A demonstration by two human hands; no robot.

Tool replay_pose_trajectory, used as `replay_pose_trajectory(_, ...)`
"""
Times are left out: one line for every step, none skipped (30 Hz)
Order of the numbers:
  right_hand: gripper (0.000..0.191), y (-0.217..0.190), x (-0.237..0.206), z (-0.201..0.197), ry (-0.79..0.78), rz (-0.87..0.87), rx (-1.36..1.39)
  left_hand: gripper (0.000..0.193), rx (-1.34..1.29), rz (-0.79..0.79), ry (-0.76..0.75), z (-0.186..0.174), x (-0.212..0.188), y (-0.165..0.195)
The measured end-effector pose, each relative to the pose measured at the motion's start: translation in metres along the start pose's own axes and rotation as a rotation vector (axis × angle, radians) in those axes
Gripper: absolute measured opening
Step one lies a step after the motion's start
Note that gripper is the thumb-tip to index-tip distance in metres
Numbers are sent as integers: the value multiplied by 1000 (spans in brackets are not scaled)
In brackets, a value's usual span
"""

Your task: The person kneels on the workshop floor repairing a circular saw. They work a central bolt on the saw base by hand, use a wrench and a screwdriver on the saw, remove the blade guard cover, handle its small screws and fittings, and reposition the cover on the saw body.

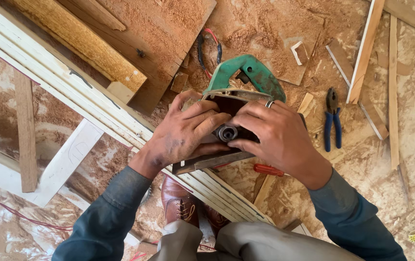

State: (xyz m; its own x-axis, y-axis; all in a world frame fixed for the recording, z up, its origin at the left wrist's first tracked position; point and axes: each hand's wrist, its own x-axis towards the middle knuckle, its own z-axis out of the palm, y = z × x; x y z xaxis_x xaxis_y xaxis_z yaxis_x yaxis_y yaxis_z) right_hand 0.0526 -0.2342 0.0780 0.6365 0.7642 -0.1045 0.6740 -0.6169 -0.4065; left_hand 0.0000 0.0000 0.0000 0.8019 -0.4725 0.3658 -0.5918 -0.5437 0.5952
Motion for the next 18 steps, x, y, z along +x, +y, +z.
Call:
replay_pose_trajectory(46, 1, 1, 2, 11, -10, -7, 63, -6, 5, 2, -1, 0, 1)
replay_pose_trajectory(46, 1, 1, 3, 22, -19, -14, 63, -12, 10, 4, -2, 1, 1)
replay_pose_trajectory(46, 2, 1, 4, 32, -29, -20, 63, -19, 15, 6, -2, 1, 1)
replay_pose_trajectory(45, 3, 1, 4, 41, -37, -18, 63, -21, 19, 2, -3, 2, 0)
replay_pose_trajectory(45, 4, 2, 4, 49, -47, -15, 64, -23, 22, -2, -5, 3, -1)
replay_pose_trajectory(45, 5, 2, 4, 57, -57, -12, 64, -24, 24, -6, -5, 3, -2)
replay_pose_trajectory(44, 6, 1, 4, 57, -63, -14, 64, -22, 21, -13, -6, 3, -1)
replay_pose_trajectory(44, 6, 0, 4, 58, -69, -16, 63, -21, 19, -20, -6, 2, 0)
replay_pose_trajectory(43, 7, 2, 4, 60, -75, -19, 63, -18, 19, -27, -7, 3, -1)
replay_pose_trajectory(43, 8, 3, 4, 68, -84, -15, 63, -17, 21, -31, -7, 4, -2)
replay_pose_trajectory(43, 9, 4, 5, 75, -93, -10, 62, -16, 21, -36, -8, 4, -2)
replay_pose_trajectory(43, 8, 3, 5, 79, -100, -4, 62, -19, 21, -42, -8, 2, -1)
replay_pose_trajectory(42, 9, 2, 5, 84, -109, -10, 61, -23, 22, -41, -7, 3, -1)
replay_pose_trajectory(42, 10, 1, 4, 89, -120, -17, 60, -26, 24, -40, -8, 3, -1)
replay_pose_trajectory(42, 11, 1, 4, 97, -132, -26, 59, -25, 26, -37, -8, 3, -2)
replay_pose_trajectory(41, 12, 1, 4, 91, -141, -27, 55, -10, 37, -47, -9, 2, -2)
replay_pose_trajectory(41, 13, 2, 4, 82, -147, -26, 52, 2, 45, -58, -9, 3, -3)
replay_pose_trajectory(41, 13, 3, 5, 75, -155, -27, 48, 17, 56, -68, -10, 3, -4)
